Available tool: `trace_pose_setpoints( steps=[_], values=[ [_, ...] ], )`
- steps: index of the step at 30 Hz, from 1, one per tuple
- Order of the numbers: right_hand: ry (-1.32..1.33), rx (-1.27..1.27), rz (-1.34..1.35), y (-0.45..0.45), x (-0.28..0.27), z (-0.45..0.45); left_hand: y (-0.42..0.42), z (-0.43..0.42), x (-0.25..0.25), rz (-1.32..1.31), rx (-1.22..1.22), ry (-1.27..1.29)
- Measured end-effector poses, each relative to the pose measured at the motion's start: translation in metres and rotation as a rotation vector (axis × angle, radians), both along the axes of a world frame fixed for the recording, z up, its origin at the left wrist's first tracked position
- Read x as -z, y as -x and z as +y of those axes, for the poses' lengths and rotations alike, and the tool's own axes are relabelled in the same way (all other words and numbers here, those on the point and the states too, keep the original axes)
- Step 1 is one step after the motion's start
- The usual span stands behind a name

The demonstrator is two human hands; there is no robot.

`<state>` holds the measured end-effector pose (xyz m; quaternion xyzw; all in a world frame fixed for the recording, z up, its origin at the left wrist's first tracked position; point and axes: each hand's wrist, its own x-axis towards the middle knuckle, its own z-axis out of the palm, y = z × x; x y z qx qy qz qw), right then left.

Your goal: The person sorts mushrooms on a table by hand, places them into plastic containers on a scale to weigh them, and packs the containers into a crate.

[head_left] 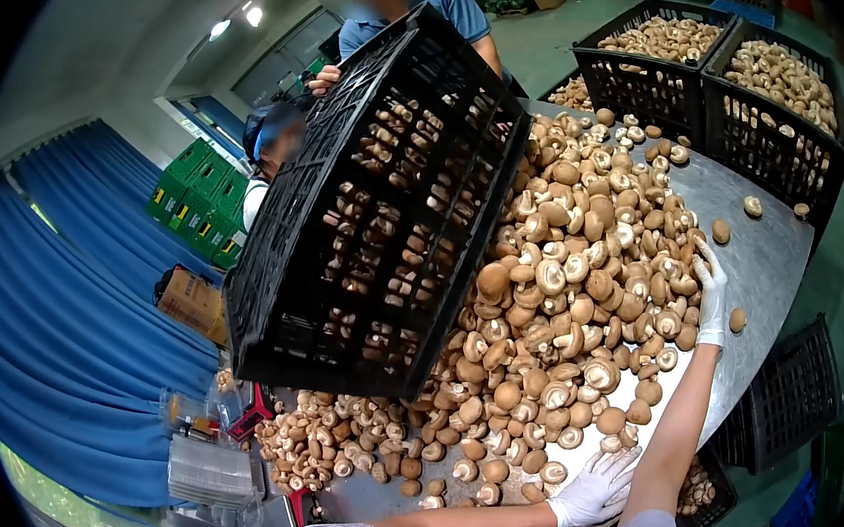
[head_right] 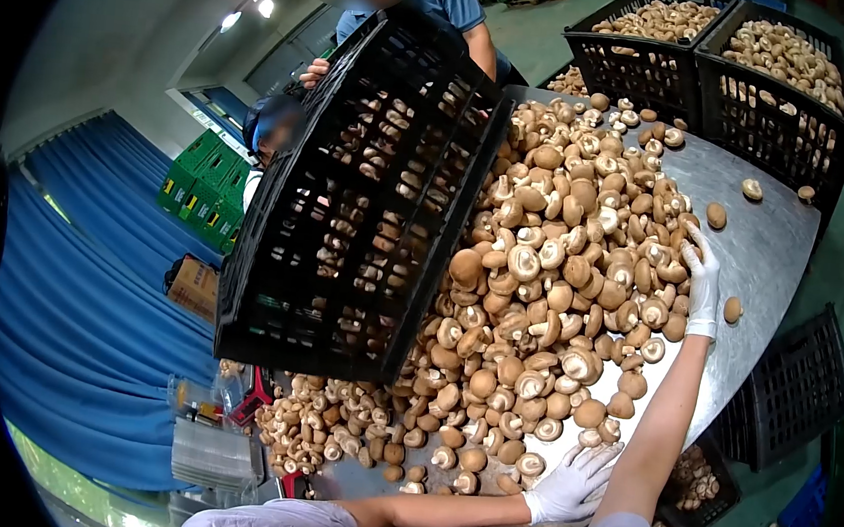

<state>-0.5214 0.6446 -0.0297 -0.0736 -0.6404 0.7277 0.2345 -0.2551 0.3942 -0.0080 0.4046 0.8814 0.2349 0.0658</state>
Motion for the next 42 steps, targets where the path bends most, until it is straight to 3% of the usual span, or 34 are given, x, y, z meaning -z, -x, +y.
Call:
trace_pose_setpoints(
  steps=[30,37,42],
  values=[
    [0.008,0.026,0.019,0.001,0.004,-0.003,0.000,0.000,-0.003,-0.039,-0.018,-0.042],
    [-0.014,0.069,0.023,0.004,0.011,-0.003,-0.001,-0.001,-0.002,-0.038,-0.007,-0.042],
    [-0.069,0.238,0.055,0.005,0.019,-0.004,0.000,0.000,-0.002,-0.052,-0.010,-0.076]
  ],
)
